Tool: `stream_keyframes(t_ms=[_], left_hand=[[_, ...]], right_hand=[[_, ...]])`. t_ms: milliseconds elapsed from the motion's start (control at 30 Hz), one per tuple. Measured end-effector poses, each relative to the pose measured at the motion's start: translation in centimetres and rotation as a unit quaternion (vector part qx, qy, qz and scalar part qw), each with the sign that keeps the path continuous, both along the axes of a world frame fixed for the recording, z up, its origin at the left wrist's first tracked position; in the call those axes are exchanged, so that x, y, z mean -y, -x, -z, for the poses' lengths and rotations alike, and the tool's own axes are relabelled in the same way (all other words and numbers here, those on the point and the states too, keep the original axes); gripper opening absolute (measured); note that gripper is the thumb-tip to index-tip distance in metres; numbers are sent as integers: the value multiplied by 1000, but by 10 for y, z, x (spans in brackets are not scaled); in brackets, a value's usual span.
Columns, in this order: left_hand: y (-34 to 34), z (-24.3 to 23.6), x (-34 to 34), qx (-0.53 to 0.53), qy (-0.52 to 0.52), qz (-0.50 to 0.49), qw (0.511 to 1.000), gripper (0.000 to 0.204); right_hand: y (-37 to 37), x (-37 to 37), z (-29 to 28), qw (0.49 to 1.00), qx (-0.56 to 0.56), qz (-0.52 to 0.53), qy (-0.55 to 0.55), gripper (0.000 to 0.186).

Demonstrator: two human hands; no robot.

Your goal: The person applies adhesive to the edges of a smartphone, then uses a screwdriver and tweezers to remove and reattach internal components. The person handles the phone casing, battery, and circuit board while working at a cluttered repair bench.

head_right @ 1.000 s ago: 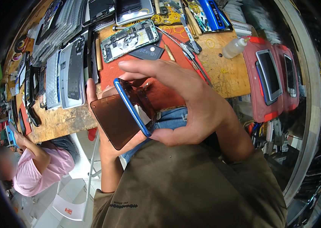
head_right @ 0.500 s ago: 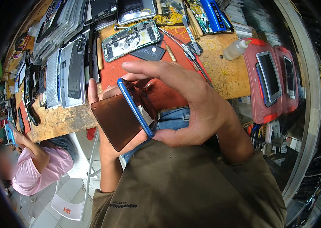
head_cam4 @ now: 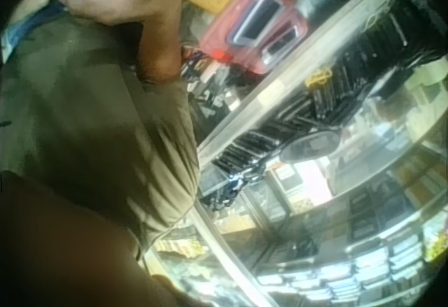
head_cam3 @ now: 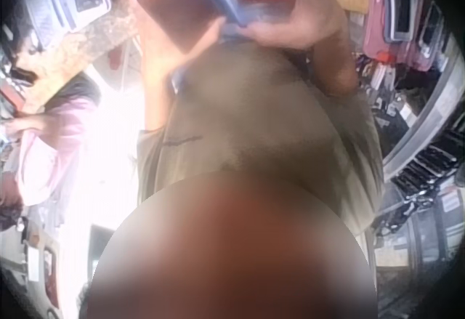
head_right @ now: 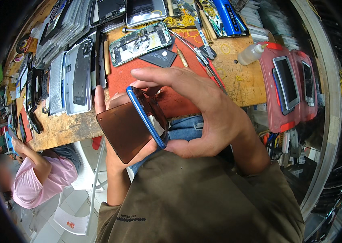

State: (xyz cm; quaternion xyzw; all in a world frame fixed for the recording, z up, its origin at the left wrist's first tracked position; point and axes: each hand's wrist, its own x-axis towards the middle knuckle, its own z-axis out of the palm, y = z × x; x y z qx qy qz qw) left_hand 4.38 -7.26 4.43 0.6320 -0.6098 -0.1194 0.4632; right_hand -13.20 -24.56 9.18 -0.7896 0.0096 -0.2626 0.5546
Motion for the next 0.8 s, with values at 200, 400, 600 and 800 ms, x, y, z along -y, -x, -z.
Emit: stream_keyframes(t_ms=[200, 400, 600, 800], left_hand=[[-1, -1, -1, 13, -7, 3, 1000, 131], [-4, -5, -2, 67, -37, 16, 997, 130], [-4, 2, -5, 3, -21, 12, 1000, 127], [-6, 1, -5, 91, -67, 20, 993, 96]], right_hand=[[-1, 0, 0, 1000, 5, 1, 7, 98], [-1, 1, 2, 1000, 13, -4, 19, 97], [-2, 4, 1, 999, 26, -30, 21, 97], [-3, 6, -1, 997, 25, -27, 69, 97]])
